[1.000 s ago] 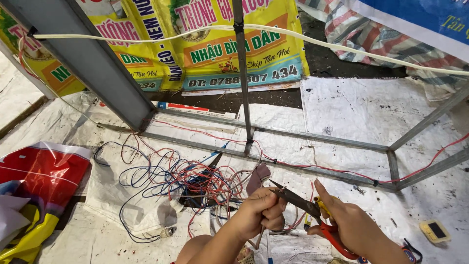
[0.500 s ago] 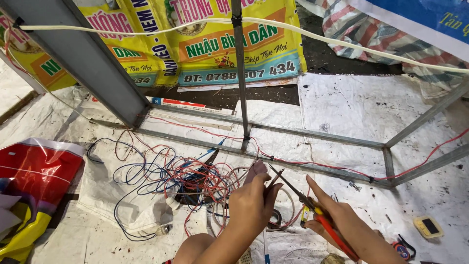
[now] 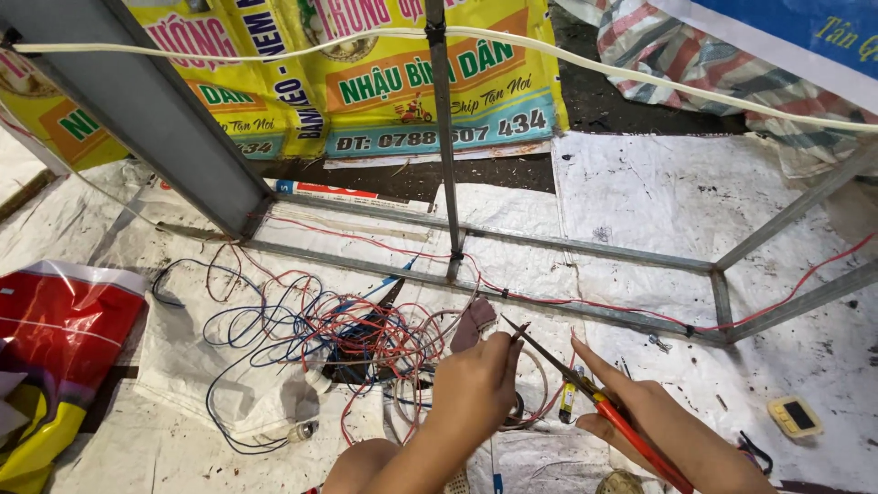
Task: Stripping electrical wires with scissors and securing them to a metal frame using tape.
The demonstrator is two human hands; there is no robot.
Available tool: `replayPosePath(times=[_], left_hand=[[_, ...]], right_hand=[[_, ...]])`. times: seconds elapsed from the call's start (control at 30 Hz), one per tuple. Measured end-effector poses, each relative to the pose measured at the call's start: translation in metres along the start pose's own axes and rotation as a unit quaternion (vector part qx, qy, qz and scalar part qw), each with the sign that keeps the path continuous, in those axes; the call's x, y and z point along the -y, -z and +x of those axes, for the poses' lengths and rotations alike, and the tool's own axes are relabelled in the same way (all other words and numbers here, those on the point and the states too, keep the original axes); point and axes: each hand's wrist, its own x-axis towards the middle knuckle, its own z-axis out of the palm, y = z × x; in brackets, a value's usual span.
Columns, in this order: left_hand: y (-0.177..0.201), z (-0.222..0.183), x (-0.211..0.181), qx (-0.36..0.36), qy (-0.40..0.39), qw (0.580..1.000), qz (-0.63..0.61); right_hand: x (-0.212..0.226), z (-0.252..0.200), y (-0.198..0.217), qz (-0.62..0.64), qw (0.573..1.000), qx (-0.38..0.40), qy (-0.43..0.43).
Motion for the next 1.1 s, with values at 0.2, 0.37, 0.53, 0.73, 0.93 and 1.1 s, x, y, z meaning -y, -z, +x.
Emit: replayPosePath(times=[0.2, 0.37, 0.53, 0.73, 0.93, 1.1], left_hand=[[0.031, 0.017, 0.018, 0.187, 0.082, 0.911, -0.358], [0.025, 0.012, 0.024, 0.236, 0.248, 0.706, -0.620], [0.020, 0.006, 0.026, 0.250, 0.211, 0.520, -0.789], [0.029, 0.005, 0.019, 0.332, 0.139, 0.387, -0.849], [0.032, -0.017, 0.009, 0.404, 0.201, 0.232, -0.862], [0.034, -0.020, 0.011, 0.411, 0.261, 0.171, -0.857]], right_hand=[[-0.007, -0.001, -0.001, 0.021, 0.997, -0.010, 0.078], [-0.008, 0.001, -0.008, -0.043, 0.997, -0.003, 0.070], [-0.058, 0.039, -0.043, -0.018, 0.967, -0.102, 0.234], [-0.086, 0.066, -0.060, -0.047, 0.835, -0.277, 0.474], [-0.086, 0.071, -0.050, -0.099, 0.729, -0.332, 0.590], [-0.104, 0.087, -0.056, -0.124, 0.704, -0.318, 0.623]])
